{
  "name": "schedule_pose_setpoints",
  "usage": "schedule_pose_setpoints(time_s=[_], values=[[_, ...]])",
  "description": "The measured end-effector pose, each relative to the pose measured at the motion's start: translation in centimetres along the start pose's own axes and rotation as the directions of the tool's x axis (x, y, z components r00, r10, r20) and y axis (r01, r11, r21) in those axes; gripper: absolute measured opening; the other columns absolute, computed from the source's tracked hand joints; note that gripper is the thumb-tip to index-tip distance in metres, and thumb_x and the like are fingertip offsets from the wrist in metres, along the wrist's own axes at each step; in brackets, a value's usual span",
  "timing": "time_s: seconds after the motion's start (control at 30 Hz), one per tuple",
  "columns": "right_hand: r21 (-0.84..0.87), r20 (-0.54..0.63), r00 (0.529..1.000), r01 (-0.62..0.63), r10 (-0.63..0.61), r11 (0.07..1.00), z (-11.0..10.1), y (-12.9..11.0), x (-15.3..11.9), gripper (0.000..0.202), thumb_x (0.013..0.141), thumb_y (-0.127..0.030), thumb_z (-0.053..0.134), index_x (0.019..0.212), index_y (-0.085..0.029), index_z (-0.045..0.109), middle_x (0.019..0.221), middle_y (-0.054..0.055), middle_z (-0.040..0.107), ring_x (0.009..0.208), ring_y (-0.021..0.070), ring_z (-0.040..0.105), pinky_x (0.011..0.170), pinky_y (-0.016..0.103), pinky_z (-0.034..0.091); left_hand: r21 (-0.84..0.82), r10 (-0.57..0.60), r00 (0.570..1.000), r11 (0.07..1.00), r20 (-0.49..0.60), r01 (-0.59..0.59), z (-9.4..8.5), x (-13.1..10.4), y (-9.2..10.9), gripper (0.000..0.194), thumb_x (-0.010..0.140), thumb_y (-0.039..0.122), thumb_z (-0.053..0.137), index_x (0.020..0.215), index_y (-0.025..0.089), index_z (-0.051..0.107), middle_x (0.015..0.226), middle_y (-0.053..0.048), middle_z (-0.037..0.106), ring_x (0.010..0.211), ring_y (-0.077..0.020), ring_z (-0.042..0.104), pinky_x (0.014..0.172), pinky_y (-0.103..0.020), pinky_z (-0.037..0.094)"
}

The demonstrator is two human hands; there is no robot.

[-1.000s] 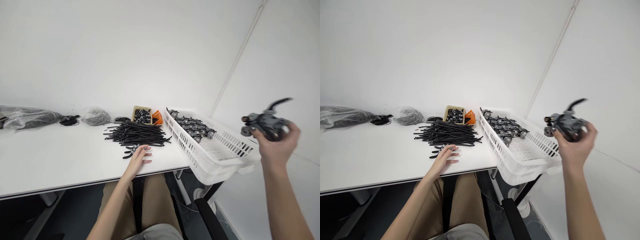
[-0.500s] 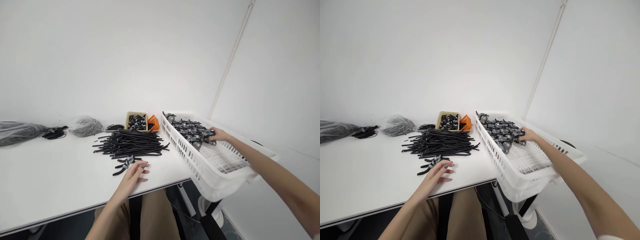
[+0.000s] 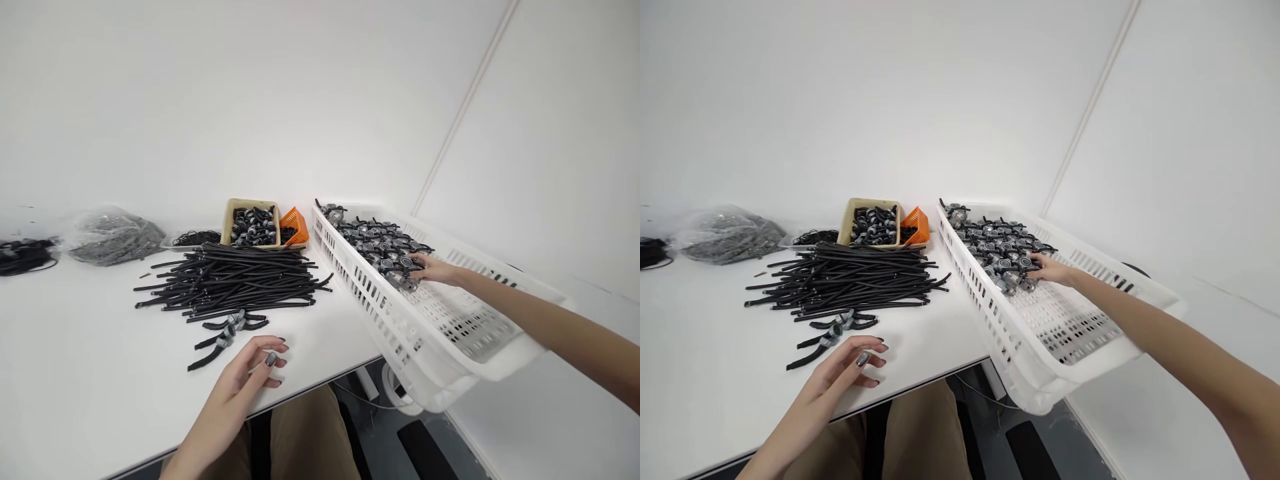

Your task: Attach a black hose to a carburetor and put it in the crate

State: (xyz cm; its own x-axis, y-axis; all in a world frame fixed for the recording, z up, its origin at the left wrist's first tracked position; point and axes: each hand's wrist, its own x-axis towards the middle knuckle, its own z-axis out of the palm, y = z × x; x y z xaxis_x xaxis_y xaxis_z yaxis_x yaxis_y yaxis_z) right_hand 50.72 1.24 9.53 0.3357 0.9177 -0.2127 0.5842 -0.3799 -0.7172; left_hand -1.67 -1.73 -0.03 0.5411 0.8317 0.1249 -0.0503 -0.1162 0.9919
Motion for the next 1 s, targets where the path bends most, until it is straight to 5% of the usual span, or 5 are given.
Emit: schedule_pose_setpoints(time_s=[0.23,0.63,0.83,0.93,1.0], values=[[0.283,0.039,0.998,-0.056,0.046,0.958,-0.5,0.2,0.5,0.086,0.083,-0.026,0.075,0.154,-0.027,0.027,0.161,0.012,0.015,0.143,0.0354,0.028,0.109,0.051,0.042,0.008,-0.016,1.000,1.000,0.003,0.016,-0.2,-0.2,-0.7,0.039,0.099,0.057,0.047,0.120,0.026,0.057,0.121,-0.008,0.058,0.105,-0.0255,0.057,0.085,-0.035,0.056],[-0.149,-0.237,0.964,0.084,-0.118,0.985,-1.4,-2.8,-1.5,0.066,0.097,-0.045,0.054,0.152,-0.017,0.031,0.156,0.017,0.029,0.138,0.0366,0.037,0.112,0.054,0.036,-0.024,0.021,0.999,0.999,-0.028,-0.022,0.0,0.5,-0.9,0.051,0.092,0.066,0.053,0.118,0.023,0.056,0.113,-0.010,0.060,0.099,-0.0243,0.058,0.081,-0.036,0.056],[-0.367,-0.490,0.642,0.462,-0.589,0.808,1.1,-9.9,-8.4,0.045,0.094,-0.038,0.053,0.133,-0.017,0.052,0.135,0.015,0.056,0.115,0.0349,0.060,0.097,0.049,0.053,-0.076,0.073,0.997,0.994,-0.004,-0.073,0.2,-0.8,0.1,0.054,0.087,0.069,0.059,0.108,0.019,0.058,0.101,-0.010,0.061,0.088,-0.0221,0.059,0.073,-0.033,0.054],[-0.506,-0.346,0.437,0.659,-0.830,0.557,7.3,-13.1,-15.8,0.031,0.098,-0.036,0.052,0.124,-0.022,0.060,0.119,0.010,0.066,0.103,0.0303,0.066,0.090,0.046,0.056,-0.034,0.120,0.993,0.992,-0.003,-0.120,-0.9,-2.5,2.0,0.047,0.089,0.062,0.060,0.108,0.019,0.059,0.098,-0.009,0.062,0.086,-0.0206,0.060,0.073,-0.031,0.053],[-0.571,-0.146,0.204,0.782,-0.968,0.251,12.8,-14.6,-20.6,0.025,0.099,-0.028,0.052,0.122,-0.021,0.060,0.113,0.010,0.068,0.100,0.0278,0.066,0.089,0.044,0.055,0.006,0.180,0.981,0.984,-0.072,-0.180,-2.0,-3.6,3.8,0.044,0.088,0.058,0.063,0.106,0.018,0.060,0.094,-0.008,0.063,0.083,-0.0200,0.060,0.071,-0.030,0.052]])
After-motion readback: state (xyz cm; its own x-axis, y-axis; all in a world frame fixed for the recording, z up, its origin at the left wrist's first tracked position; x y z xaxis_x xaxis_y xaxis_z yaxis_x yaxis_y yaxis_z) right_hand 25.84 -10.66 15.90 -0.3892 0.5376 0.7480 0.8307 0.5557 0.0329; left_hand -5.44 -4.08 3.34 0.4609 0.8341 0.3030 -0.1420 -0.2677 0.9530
